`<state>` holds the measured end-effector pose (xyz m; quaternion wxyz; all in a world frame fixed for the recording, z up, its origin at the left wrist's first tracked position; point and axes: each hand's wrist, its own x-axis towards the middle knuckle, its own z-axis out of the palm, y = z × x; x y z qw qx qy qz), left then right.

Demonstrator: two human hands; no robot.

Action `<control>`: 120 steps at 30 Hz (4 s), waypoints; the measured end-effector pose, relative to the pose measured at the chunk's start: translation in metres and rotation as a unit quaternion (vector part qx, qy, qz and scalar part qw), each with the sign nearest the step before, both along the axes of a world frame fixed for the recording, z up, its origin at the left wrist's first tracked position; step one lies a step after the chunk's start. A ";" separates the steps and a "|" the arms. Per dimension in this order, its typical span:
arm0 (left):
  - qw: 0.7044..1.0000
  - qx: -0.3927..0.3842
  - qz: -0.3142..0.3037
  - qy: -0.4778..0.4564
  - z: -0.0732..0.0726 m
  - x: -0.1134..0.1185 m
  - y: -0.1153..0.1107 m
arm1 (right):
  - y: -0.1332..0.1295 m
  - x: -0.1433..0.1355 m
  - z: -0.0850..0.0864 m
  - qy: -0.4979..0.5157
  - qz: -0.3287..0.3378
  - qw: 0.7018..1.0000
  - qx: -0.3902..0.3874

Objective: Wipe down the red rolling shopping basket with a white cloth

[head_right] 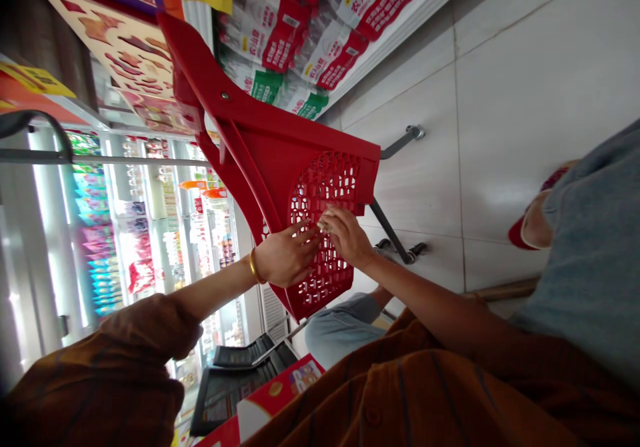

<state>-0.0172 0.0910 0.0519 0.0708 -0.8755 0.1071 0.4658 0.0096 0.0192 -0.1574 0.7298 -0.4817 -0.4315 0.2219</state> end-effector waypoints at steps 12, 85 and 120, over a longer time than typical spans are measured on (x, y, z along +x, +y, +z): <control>1.000 -0.011 -0.024 -0.011 -0.004 -0.007 -0.014 | -0.007 -0.015 -0.013 -0.138 -0.041 0.989 0.020; 0.953 -0.012 0.064 -0.295 -0.003 -0.057 -0.017 | -0.010 0.006 -0.003 -0.072 -0.040 0.996 0.019; 0.939 -0.055 0.120 -0.317 -0.010 -0.049 -0.019 | 0.003 0.035 0.026 -0.127 -0.057 0.987 0.077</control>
